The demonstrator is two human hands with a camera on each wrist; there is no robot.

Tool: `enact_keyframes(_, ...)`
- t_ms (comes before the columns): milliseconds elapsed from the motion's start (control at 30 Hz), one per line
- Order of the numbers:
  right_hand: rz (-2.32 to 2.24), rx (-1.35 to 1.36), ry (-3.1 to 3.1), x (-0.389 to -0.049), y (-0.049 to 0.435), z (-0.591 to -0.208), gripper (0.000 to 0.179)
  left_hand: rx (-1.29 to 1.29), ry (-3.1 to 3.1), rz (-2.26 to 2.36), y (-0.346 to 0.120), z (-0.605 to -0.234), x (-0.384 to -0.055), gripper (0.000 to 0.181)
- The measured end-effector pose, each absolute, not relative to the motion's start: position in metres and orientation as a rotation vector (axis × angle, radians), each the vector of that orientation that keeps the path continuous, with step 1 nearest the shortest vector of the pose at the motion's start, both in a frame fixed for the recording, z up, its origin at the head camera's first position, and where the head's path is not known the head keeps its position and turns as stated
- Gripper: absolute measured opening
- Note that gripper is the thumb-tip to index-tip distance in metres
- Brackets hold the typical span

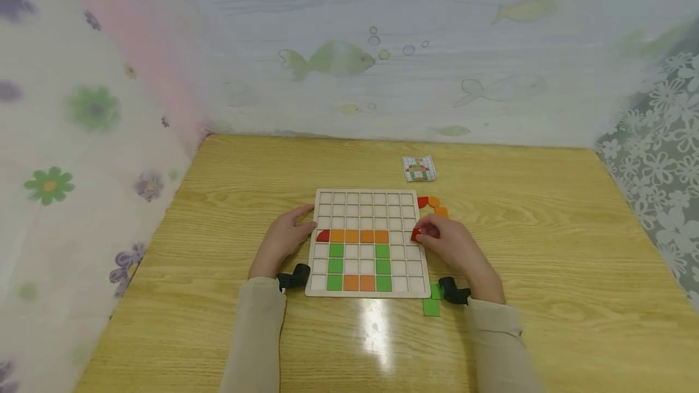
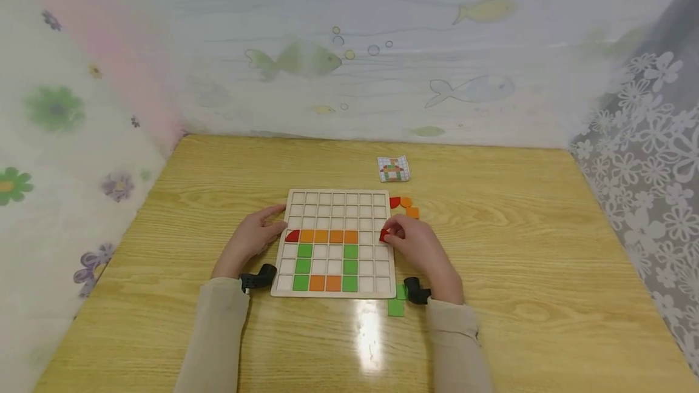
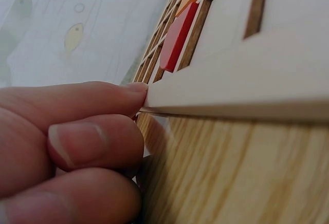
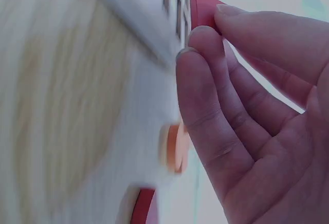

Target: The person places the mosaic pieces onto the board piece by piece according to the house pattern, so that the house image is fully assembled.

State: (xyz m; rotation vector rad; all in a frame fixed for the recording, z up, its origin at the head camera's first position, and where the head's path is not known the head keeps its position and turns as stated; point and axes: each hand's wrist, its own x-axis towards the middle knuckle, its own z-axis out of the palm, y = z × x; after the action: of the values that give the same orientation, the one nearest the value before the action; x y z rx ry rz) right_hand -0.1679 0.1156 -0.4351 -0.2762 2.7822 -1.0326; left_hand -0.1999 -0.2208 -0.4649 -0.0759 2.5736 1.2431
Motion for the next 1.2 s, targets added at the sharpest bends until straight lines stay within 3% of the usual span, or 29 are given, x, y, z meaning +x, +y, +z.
enact_keyframes(1200,-0.865,-0.276,2.785,-0.182,0.074,-0.437,0.005,-0.096,2.571,1.255,-0.220,-0.466,-0.200,0.045)
